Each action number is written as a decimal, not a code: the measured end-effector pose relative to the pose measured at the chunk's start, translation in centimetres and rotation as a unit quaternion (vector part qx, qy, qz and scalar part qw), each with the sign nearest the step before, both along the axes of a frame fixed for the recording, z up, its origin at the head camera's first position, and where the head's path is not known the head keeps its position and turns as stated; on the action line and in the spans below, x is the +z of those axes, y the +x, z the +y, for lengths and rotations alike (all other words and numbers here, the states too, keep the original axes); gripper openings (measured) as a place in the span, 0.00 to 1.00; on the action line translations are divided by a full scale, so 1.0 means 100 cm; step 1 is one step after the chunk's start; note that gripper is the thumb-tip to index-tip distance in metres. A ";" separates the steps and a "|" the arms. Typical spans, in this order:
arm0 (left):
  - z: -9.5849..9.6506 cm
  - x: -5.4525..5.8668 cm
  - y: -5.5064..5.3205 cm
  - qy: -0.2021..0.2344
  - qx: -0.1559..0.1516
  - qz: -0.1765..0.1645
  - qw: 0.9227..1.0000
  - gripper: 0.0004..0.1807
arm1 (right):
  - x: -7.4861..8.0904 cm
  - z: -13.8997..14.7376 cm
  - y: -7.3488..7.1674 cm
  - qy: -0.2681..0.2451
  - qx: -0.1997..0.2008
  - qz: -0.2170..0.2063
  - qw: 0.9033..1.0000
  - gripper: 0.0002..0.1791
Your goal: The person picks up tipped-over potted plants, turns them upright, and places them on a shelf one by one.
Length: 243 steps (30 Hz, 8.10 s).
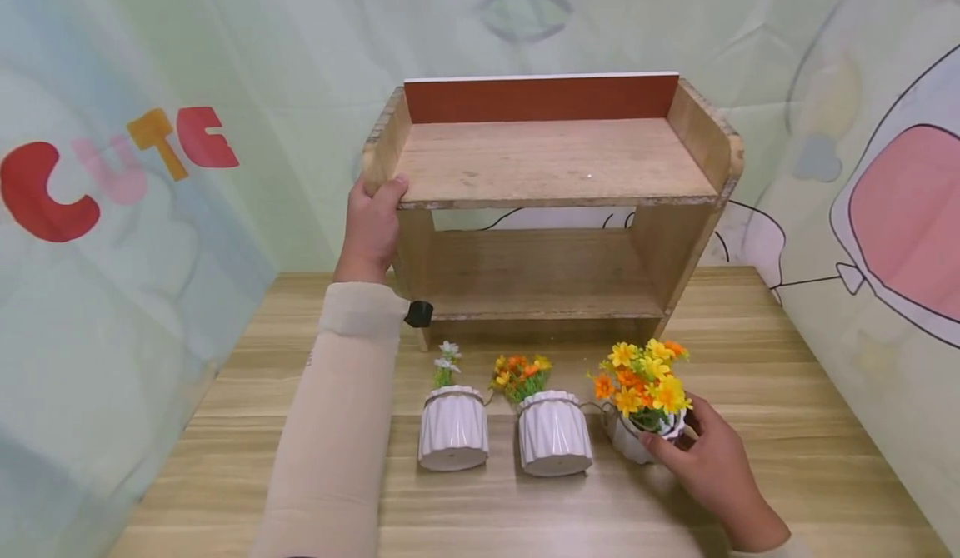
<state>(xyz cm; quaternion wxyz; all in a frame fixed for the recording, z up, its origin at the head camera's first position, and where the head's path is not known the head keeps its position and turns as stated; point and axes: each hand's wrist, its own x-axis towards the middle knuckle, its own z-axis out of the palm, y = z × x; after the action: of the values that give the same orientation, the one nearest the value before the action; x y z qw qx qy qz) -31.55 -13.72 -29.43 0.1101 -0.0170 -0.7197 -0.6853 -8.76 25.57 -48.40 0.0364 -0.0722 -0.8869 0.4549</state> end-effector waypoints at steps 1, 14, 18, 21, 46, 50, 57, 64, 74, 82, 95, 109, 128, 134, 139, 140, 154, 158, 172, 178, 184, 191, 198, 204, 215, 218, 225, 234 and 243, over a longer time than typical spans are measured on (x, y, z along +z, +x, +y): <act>0.000 0.000 0.000 -0.001 0.000 -0.002 1.000 0.37 | 0.000 0.000 0.000 0.000 0.000 -0.001 1.000 0.47; 0.000 0.001 -0.002 0.005 -0.001 0.001 1.000 0.37 | -0.003 -0.002 0.001 -0.008 0.000 0.011 1.000 0.45; 0.000 0.002 -0.001 0.005 0.002 0.001 1.000 0.37 | -0.003 -0.003 0.001 -0.013 0.001 0.026 1.000 0.44; 0.000 0.003 0.000 0.005 0.001 0.001 1.000 0.37 | -0.003 -0.005 0.001 -0.017 0.000 0.040 0.999 0.43; 0.001 0.000 -0.001 0.004 0.007 0.006 1.000 0.35 | 0.005 -0.030 0.009 -0.082 -0.079 0.011 0.993 0.61; 0.002 0.001 -0.001 0.008 0.006 0.008 1.000 0.34 | 0.004 -0.036 0.010 -0.109 -0.097 0.029 0.989 0.58; 0.002 0.000 -0.002 0.007 0.004 0.009 1.000 0.35 | 0.000 -0.048 0.008 -0.134 -0.128 0.064 0.981 0.48; 0.001 0.001 -0.002 0.005 0.003 -0.001 1.000 0.38 | -0.006 -0.056 0.007 -0.164 -0.143 0.083 0.972 0.51; 0.002 0.001 0.000 0.006 0.008 -0.006 1.000 0.38 | -0.011 -0.070 0.002 -0.178 -0.185 0.132 0.957 0.46; 0.003 0.001 0.000 0.021 0.002 0.018 1.000 0.35 | -0.015 -0.074 -0.002 -0.172 -0.216 0.143 0.950 0.47; 0.004 0.002 0.000 0.023 0.004 0.006 1.000 0.37 | -0.015 -0.079 -0.005 -0.200 -0.243 0.136 0.939 0.51; 0.003 0.002 0.002 0.016 0.001 0.019 1.000 0.34 | -0.017 -0.082 -0.007 -0.208 -0.262 0.153 0.930 0.49; 0.004 0.001 0.003 0.020 -0.003 0.025 0.999 0.34 | -0.021 -0.087 -0.007 -0.211 -0.278 0.161 0.923 0.48; 0.003 0.000 0.002 0.019 0.001 0.020 1.000 0.34 | -0.021 -0.089 -0.005 -0.217 -0.284 0.159 0.920 0.51; 0.003 0.000 0.001 0.023 0.000 0.018 1.000 0.34 | -0.023 -0.089 -0.005 -0.213 -0.287 0.158 0.920 0.51; 0.003 0.000 0.001 0.024 0.000 0.018 1.000 0.34 | -0.023 -0.089 -0.005 -0.211 -0.288 0.160 0.920 0.51; 0.002 -0.001 0.000 0.009 0.002 0.014 1.000 0.34 | -0.027 -0.086 -0.007 -0.222 -0.271 0.170 0.921 0.47; 0.003 -0.002 0.000 0.010 0.001 0.016 1.000 0.34 | -0.027 -0.086 -0.007 -0.231 -0.265 0.171 0.920 0.46; 0.002 -0.001 0.000 0.010 0.001 0.015 1.000 0.35 | -0.018 -0.084 -0.005 -0.237 -0.243 0.171 0.925 0.44; 0.002 -0.001 -0.001 0.012 -0.002 0.024 1.000 0.33 | -0.013 -0.084 -0.005 -0.238 -0.230 0.182 0.926 0.43; 0.002 -0.002 -0.001 0.005 0.001 0.022 1.000 0.33 | -0.006 -0.084 -0.004 -0.244 -0.219 0.190 0.925 0.41; 0.004 0.000 -0.001 0.008 0.000 0.019 1.000 0.33 | 0.001 -0.083 -0.005 -0.251 -0.211 0.192 0.925 0.42; 0.005 0.001 -0.001 0.016 -0.006 0.022 1.000 0.33 | 0.009 -0.079 -0.008 -0.222 -0.207 0.182 0.935 0.44; 0.004 0.001 -0.001 0.016 -0.008 0.012 1.000 0.35 | 0.015 -0.079 -0.009 -0.216 -0.205 0.182 0.937 0.43; 0.001 0.002 0.002 0.016 -0.004 0.004 1.000 0.38 | 0.019 -0.083 -0.009 -0.235 -0.194 0.181 0.935 0.45; 0.003 0.002 0.002 0.025 -0.003 0.009 1.000 0.38 | 0.021 -0.082 -0.009 -0.231 -0.193 0.179 0.937 0.44; 0.004 0.002 0.002 0.032 -0.005 0.014 0.999 0.37 | 0.030 -0.076 -0.012 -0.182 -0.186 0.190 0.947 0.42; 0.003 0.002 0.000 0.020 -0.008 0.012 1.000 0.40 | 0.049 -0.068 -0.019 -0.174 -0.165 0.196 0.951 0.43; 0.003 0.000 -0.004 0.025 -0.005 0.016 1.000 0.39 | 0.065 -0.067 -0.020 -0.167 -0.157 0.178 0.957 0.44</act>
<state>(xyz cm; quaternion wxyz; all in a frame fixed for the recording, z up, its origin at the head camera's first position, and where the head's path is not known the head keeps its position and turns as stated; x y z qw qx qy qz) -31.90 -13.41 -29.47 0.1184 -0.0289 -0.7006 -0.7031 -10.73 18.91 -41.86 0.2519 -0.1336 -0.7550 0.5905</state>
